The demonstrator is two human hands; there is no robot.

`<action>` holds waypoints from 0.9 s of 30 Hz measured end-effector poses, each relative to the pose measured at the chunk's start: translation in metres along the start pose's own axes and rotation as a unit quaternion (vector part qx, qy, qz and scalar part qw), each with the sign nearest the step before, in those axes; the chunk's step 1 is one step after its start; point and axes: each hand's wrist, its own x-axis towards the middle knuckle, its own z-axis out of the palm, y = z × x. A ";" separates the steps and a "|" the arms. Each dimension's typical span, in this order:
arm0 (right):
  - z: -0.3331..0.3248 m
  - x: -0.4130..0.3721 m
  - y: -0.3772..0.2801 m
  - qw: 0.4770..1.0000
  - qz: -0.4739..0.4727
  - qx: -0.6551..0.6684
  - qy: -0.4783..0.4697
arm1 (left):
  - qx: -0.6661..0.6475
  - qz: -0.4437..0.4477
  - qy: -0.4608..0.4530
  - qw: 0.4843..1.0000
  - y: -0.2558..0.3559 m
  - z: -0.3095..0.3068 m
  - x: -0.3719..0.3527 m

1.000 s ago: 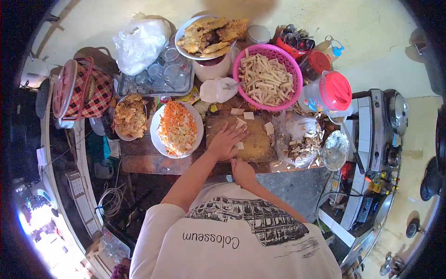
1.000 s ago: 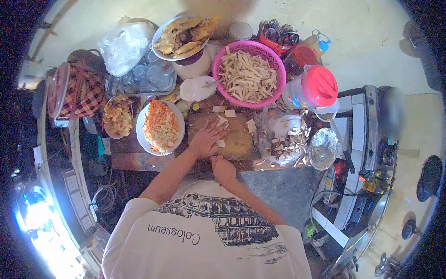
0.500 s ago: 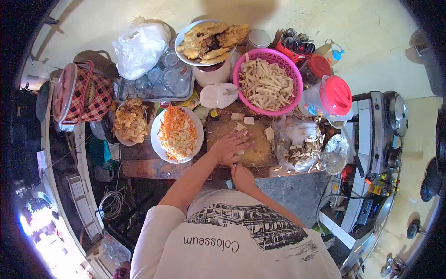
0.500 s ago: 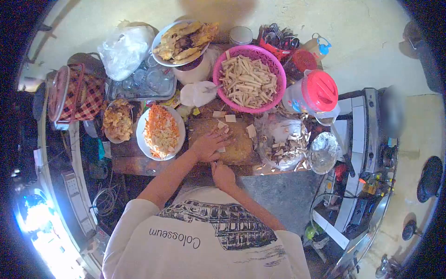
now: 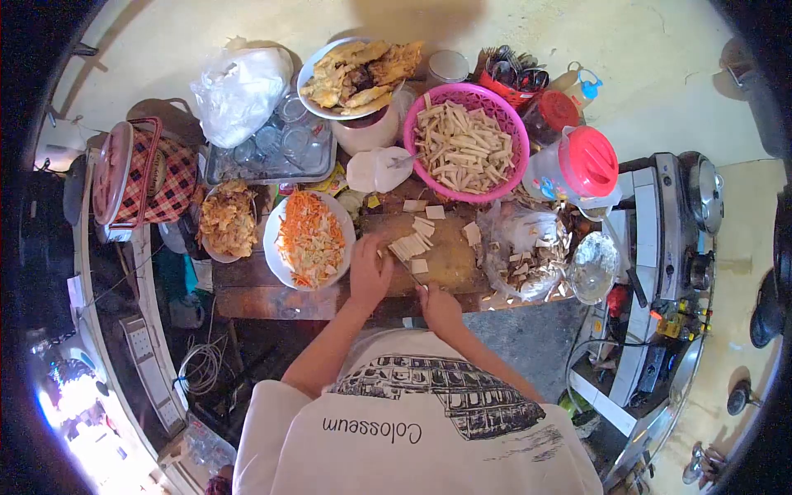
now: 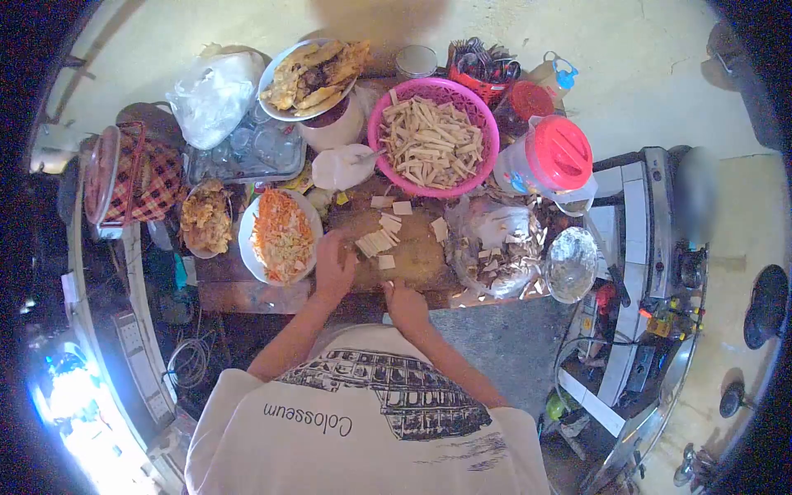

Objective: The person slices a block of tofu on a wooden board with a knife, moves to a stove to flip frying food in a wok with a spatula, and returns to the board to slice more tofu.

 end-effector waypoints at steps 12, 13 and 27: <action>-0.028 -0.007 0.034 0.982 0.019 0.167 0.084 | 0.033 -0.012 -0.004 0.999 0.028 0.015 -0.018; -0.030 -0.008 0.039 0.979 0.026 0.179 0.097 | 0.124 0.078 -0.014 0.989 0.033 0.013 -0.015; -0.039 -0.024 0.058 0.975 0.051 0.191 0.099 | 0.129 0.012 -0.187 0.974 0.021 0.032 -0.019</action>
